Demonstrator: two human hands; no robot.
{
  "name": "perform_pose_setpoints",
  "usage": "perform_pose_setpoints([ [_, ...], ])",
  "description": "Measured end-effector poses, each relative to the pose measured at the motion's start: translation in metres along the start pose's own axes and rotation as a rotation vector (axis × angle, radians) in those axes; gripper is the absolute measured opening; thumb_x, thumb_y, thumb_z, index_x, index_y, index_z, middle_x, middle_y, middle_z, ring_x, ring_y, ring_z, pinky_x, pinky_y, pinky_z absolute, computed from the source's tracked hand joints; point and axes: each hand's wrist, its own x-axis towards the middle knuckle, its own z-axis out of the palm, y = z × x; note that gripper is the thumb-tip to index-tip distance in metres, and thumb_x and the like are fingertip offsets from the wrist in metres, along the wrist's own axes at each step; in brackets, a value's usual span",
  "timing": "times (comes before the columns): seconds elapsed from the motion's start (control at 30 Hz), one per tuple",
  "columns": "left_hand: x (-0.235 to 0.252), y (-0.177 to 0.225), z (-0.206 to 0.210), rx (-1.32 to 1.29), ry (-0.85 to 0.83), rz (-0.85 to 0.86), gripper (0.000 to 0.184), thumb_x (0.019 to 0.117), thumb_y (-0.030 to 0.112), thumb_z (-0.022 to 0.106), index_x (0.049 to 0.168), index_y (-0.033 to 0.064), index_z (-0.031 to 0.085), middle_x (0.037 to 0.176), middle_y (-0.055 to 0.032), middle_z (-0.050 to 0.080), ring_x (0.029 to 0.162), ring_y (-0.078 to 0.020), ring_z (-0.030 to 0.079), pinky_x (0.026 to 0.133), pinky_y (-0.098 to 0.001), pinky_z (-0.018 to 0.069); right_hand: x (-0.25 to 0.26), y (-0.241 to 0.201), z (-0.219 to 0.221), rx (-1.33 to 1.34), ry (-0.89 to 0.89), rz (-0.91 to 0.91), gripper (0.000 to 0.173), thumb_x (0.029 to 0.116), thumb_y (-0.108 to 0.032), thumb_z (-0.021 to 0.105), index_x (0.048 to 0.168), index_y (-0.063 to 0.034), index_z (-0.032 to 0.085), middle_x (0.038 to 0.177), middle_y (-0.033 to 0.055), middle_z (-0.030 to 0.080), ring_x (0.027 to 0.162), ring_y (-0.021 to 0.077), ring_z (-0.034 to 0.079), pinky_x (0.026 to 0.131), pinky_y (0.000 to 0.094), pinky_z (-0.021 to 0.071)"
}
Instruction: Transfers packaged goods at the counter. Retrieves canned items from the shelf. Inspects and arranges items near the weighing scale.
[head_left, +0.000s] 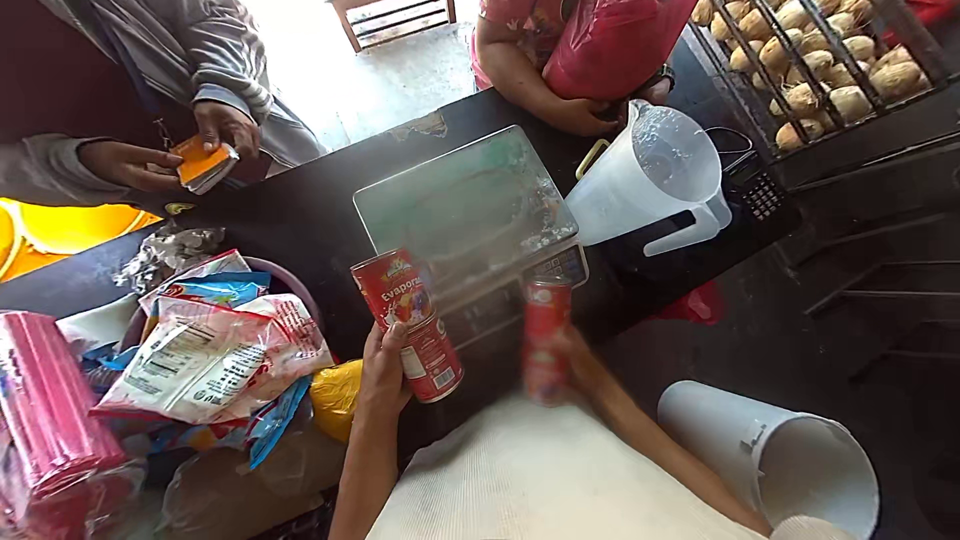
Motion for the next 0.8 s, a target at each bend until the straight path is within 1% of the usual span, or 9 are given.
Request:
perform_pose_setpoints([
  [0.1,0.001,-0.002,0.005,0.004,-0.010,0.012,0.079,0.0804,0.060,0.078,0.129,0.0049,0.049,0.101,-0.0030,0.073,0.090,-0.0148,0.074,0.082,-0.0341,0.0637,0.002,-0.006,-0.006,-0.025,-0.020,0.013,0.091,0.0747,-0.060,0.084,0.135,-0.0023,0.046,0.108,0.0092,0.072,0.094,0.0200,0.073,0.085,0.0409,0.0621],
  [0.23,-0.001,-0.005,0.007,-0.009,0.004,0.045,0.075,0.0809,0.060,0.077,0.126,0.0062,0.052,0.099,-0.0020,0.074,0.089,-0.0136,0.074,0.082,-0.0324,0.0636,0.002,-0.006,-0.011,-0.063,-0.064,0.017,0.092,0.0760,-0.057,0.084,0.137,-0.0014,0.044,0.110,0.0094,0.071,0.096,0.0200,0.072,0.087,0.0412,0.0618],
  [0.37,-0.006,-0.007,0.007,-0.022,0.034,0.075,0.075,0.0820,0.059,0.077,0.128,0.0057,0.052,0.100,-0.0039,0.074,0.090,-0.0162,0.074,0.082,-0.0355,0.0637,-0.007,-0.019,-0.008,-0.186,-0.045,0.031,0.102,0.0711,-0.061,0.085,0.140,0.0012,0.041,0.112,0.0090,0.070,0.096,0.0186,0.072,0.086,0.0397,0.0622],
  [0.47,-0.026,-0.009,0.002,-0.026,0.100,0.110,0.073,0.0822,0.062,0.075,0.128,0.0096,0.053,0.100,-0.0018,0.074,0.090,-0.0149,0.074,0.083,-0.0352,0.0636,-0.012,-0.033,-0.007,-0.349,-0.048,-0.057,0.105,0.0718,-0.062,0.084,0.141,0.0032,0.039,0.113,0.0073,0.071,0.097,0.0165,0.072,0.086,0.0378,0.0626],
  [0.57,-0.058,-0.021,-0.012,0.022,0.239,0.178,0.073,0.0818,0.059,0.077,0.133,0.0127,0.052,0.106,0.0012,0.073,0.095,-0.0123,0.072,0.086,-0.0338,0.0622,-0.008,-0.037,0.002,-0.539,-0.108,-0.215,0.107,0.0747,-0.059,0.083,0.143,0.0073,0.035,0.121,0.0035,0.067,0.107,0.0081,0.068,0.095,0.0304,0.0588],
  [0.6,-0.067,-0.028,-0.016,0.074,0.277,0.209,0.077,0.0823,0.060,0.076,0.136,0.0123,0.050,0.110,0.0021,0.071,0.099,-0.0111,0.071,0.089,-0.0332,0.0613,-0.004,-0.036,0.009,-0.611,-0.130,-0.267,0.107,0.0755,-0.058,0.082,0.143,0.0098,0.034,0.122,0.0040,0.066,0.110,0.0054,0.066,0.097,0.0274,0.0571],
  [0.67,-0.082,-0.045,-0.018,0.206,0.359,0.267,0.082,0.0829,0.060,0.076,0.140,0.0099,0.045,0.116,0.0041,0.068,0.103,-0.0073,0.069,0.091,-0.0310,0.0601,0.001,-0.028,0.025,-0.720,-0.160,-0.336,0.107,0.0754,-0.056,0.083,0.140,0.0145,0.035,0.122,0.0092,0.065,0.111,0.0040,0.065,0.098,0.0249,0.0558],
  [0.73,-0.093,-0.059,-0.013,0.316,0.385,0.324,0.087,0.0845,0.051,0.078,0.145,0.0036,0.038,0.122,0.0011,0.066,0.108,-0.0061,0.066,0.094,-0.0303,0.0588,0.005,-0.014,0.043,-0.803,-0.193,-0.391,0.104,0.0759,-0.051,0.084,0.139,0.0169,0.036,0.122,0.0142,0.064,0.112,0.0039,0.064,0.099,0.0242,0.0544],
  [0.8,-0.097,-0.075,-0.010,0.398,0.385,0.361,0.089,0.0788,0.030,0.086,0.143,-0.0033,0.035,0.123,-0.0067,0.064,0.111,-0.0079,0.065,0.096,-0.0306,0.0575,0.008,0.010,0.056,-0.832,-0.208,-0.478,0.102,0.0737,-0.043,0.088,0.139,0.0166,0.037,0.124,0.0193,0.063,0.116,0.0081,0.063,0.102,0.0266,0.0533],
])
